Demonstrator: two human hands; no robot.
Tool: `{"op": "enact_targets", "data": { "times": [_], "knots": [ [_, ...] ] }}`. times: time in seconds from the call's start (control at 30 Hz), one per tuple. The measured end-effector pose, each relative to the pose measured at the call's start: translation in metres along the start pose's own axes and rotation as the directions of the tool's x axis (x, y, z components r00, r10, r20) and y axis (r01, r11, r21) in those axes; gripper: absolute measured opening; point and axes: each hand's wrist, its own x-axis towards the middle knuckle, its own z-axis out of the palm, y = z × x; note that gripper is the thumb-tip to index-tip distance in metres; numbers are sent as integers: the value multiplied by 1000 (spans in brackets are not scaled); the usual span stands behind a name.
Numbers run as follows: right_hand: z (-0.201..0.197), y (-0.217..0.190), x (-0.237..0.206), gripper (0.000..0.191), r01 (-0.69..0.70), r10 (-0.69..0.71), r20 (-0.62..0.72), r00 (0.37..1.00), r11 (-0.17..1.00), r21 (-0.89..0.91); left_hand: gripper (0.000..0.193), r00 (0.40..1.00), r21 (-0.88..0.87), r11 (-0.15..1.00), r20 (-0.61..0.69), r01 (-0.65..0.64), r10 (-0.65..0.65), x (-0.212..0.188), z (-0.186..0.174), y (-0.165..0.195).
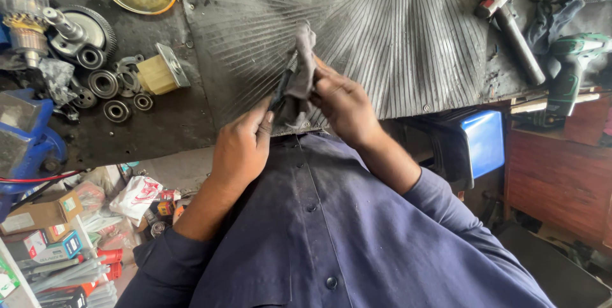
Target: The person stands at a workbench, wipes their hands with a rag, opens a yellow packet, and handles small metal parts such as bearings and bolts. They pick up the parts, wipe them and their hands with the cloth, and wipe the workbench surface.
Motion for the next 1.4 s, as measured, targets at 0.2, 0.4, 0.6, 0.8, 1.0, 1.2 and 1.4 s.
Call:
{"op": "enact_targets", "data": {
  "times": [0.2,0.4,0.6,0.8,1.0,1.2,1.4],
  "knots": [
    [-6,-1,-1,21,321,-474,139,869,328,-889,35,835,-303,845,484,440,-262,8,-12,3],
    [-38,8,3,17,189,-231,19,973,741,-644,30,934,77,995,355,-63,31,15,-41,4],
    [-57,11,14,15,181,-310,-217,926,866,-467,27,965,18,990,227,-142,135,24,-58,-1],
    [-83,-24,12,16,402,-398,-238,886,915,-36,35,973,-123,978,-138,166,-183,41,-46,-31],
    [-89,-18,-4,17,380,-390,-103,915,919,-101,24,941,238,971,-334,29,54,98,-5,-56],
    [-72,-33,-34,32,351,-437,116,892,506,-788,47,974,582,807,-224,101,39,130,-7,-49],
    [-43,-47,-53,37,393,-458,196,867,387,-834,39,953,579,796,-101,-177,286,108,0,3]
  ]
}}
